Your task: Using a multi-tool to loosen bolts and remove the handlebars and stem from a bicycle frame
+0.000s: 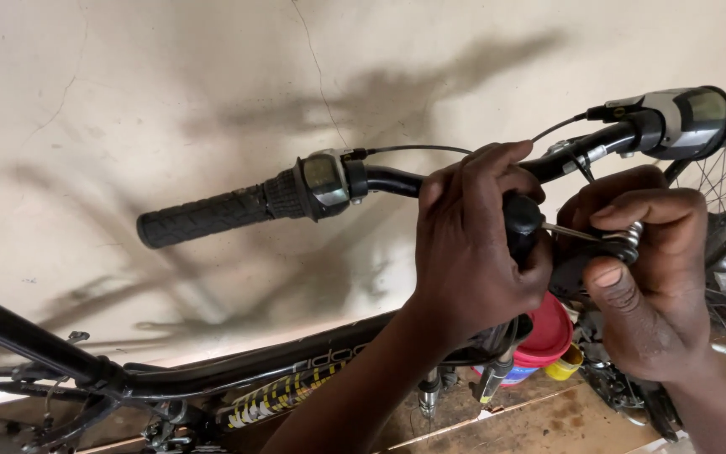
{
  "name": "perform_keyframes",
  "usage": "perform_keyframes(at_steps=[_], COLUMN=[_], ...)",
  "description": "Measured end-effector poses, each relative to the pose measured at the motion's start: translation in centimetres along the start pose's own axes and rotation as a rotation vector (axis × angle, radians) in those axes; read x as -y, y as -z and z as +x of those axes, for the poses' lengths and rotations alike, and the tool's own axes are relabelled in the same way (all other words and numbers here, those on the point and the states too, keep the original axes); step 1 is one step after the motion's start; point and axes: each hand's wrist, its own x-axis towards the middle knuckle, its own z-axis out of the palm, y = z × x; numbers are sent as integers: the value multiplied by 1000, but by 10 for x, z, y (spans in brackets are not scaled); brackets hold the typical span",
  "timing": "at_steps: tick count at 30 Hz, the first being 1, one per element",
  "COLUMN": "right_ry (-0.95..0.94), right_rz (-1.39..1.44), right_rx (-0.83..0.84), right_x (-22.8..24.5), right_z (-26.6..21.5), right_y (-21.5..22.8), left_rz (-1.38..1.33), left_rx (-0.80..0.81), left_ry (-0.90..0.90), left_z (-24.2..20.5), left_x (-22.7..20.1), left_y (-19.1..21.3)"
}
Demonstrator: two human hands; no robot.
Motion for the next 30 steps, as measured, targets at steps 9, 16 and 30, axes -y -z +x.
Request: perform_keyframes(at_steps=[9, 16, 30], right_ry=[53, -3, -64], right_rz=[-18, 21, 198], right_rx=[40, -2, -49], right_x=[1, 2, 12], right_z=[2, -5, -2], right_y=[-2, -7, -14], left_rz=[39, 41, 5], left_rx=[53, 104, 402], left_ry=[-27, -79, -156], left_z=[-2, -3, 4], left_x=[4, 7, 5], left_y=[3, 11, 45])
